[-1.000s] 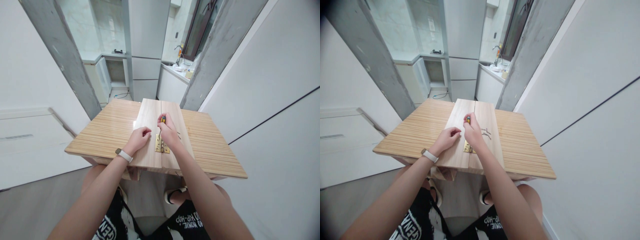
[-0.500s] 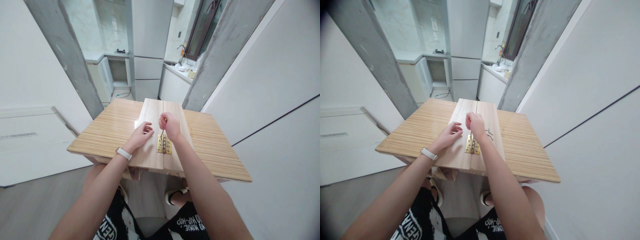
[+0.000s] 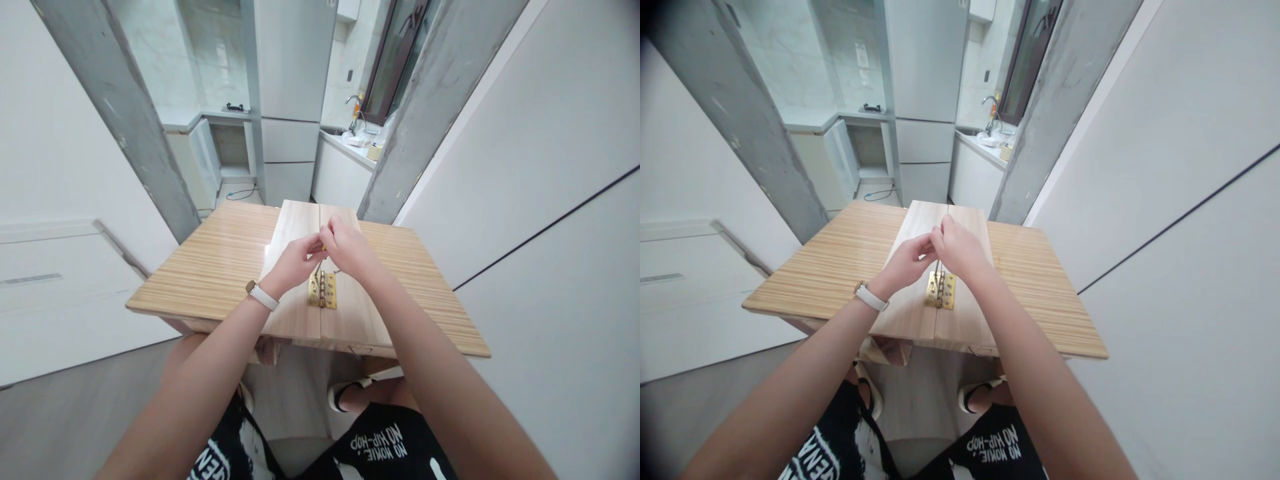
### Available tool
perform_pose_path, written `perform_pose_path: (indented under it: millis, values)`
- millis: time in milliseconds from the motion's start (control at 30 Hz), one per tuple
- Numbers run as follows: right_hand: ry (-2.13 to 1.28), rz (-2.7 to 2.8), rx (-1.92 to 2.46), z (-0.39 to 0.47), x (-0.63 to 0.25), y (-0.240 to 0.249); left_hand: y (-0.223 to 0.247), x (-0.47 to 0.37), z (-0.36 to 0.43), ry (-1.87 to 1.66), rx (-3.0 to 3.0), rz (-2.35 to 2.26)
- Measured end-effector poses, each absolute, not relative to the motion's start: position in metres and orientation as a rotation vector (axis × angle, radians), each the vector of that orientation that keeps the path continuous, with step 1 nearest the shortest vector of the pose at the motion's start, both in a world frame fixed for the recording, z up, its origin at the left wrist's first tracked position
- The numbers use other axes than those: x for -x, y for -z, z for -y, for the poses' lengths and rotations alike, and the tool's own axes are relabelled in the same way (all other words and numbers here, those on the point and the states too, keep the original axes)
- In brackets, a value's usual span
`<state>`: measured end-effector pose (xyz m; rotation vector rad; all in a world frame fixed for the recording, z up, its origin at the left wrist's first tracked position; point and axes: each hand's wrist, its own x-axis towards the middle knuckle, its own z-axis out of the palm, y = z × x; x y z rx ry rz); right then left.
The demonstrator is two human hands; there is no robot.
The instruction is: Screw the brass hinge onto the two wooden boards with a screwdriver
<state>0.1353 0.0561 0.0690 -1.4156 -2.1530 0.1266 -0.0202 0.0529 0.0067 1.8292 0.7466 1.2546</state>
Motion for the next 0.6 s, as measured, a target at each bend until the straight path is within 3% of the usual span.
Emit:
perform_pose_path:
  millis: [233, 600]
  values:
    - [0.261, 2.163, 1.572, -0.032, -0.130, -0.090, -0.003, 0.021, -0.048, -1.334, -1.811, -0.844]
    - [0.143, 2.376, 1.437, -0.040, -0.124, -0.098, -0.005, 0.025, -0.056, -1.338, -1.820, -1.011]
